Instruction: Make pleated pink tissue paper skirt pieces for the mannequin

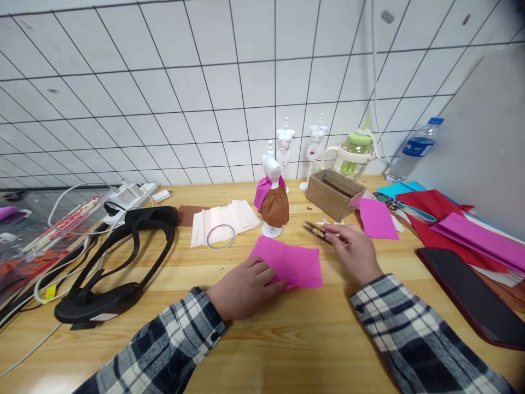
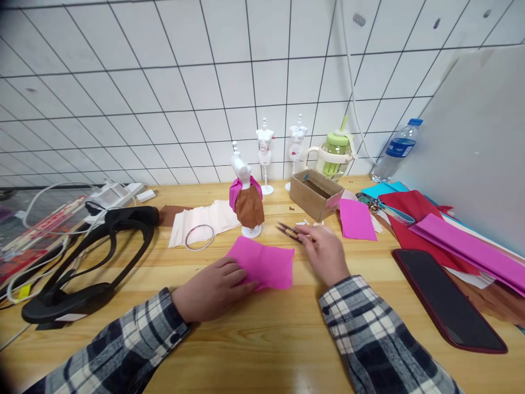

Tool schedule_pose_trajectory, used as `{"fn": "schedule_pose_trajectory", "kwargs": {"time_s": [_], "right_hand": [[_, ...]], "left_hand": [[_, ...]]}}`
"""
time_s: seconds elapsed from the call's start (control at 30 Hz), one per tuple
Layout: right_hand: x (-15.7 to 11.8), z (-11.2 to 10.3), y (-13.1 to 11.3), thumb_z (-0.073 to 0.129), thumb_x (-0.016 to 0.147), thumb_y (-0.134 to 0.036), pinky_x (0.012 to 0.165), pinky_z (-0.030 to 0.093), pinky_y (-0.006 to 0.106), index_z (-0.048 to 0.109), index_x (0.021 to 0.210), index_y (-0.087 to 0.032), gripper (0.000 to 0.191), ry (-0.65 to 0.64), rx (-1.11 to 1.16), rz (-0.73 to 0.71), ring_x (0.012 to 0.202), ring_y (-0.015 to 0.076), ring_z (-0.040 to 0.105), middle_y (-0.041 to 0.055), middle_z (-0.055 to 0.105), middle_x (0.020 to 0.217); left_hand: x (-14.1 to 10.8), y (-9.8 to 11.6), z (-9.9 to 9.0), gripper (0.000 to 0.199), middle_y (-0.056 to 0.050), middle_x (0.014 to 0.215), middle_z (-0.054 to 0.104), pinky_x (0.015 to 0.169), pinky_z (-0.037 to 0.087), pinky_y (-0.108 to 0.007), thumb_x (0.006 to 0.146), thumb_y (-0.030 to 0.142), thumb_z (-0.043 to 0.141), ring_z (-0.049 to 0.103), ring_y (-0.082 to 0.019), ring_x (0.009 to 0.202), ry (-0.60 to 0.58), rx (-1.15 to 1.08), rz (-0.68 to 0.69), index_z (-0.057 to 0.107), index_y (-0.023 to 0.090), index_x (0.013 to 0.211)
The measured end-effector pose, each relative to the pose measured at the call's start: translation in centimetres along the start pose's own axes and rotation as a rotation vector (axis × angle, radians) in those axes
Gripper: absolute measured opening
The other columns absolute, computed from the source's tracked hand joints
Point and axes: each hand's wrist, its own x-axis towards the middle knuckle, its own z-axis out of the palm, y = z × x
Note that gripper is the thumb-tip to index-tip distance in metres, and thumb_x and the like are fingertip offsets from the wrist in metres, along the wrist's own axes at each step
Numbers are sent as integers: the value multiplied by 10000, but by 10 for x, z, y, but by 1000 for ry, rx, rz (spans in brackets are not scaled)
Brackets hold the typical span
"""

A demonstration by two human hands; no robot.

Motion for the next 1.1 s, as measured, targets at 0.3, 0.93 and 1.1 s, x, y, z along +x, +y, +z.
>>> {"fn": "schedule_pose_trajectory", "kwargs": {"time_s": [0.3,0.93,1.1], "right_hand": [[-13,30,-34,539,942,-299,794,475,330,680,1128,-243,241,-302,66,-245,864,199,598,30,731,952],[-11,-4,-36,869,604,-409,859,428,391,645,1086,-277,547,-717,3,-233,1007,260,571,36,631,1049],[-1,-3,-16,650,854,-424,885,410,381,690,963,-242,216,-568,36,-204,951,219,585,41,667,950]], "left_hand": [[7,10,3,309,-71,1001,642,885,423,-390,983,324,428,550,-229,985,89,22,-8,558,203,1236],[3,-2,7,344,-78,1079,654,856,476,-383,958,408,468,591,-230,980,66,-81,-105,586,222,1222],[-1,-16,8,308,-67,1092,673,835,494,-379,972,385,446,618,-222,963,53,-89,-140,624,251,1185]]}}
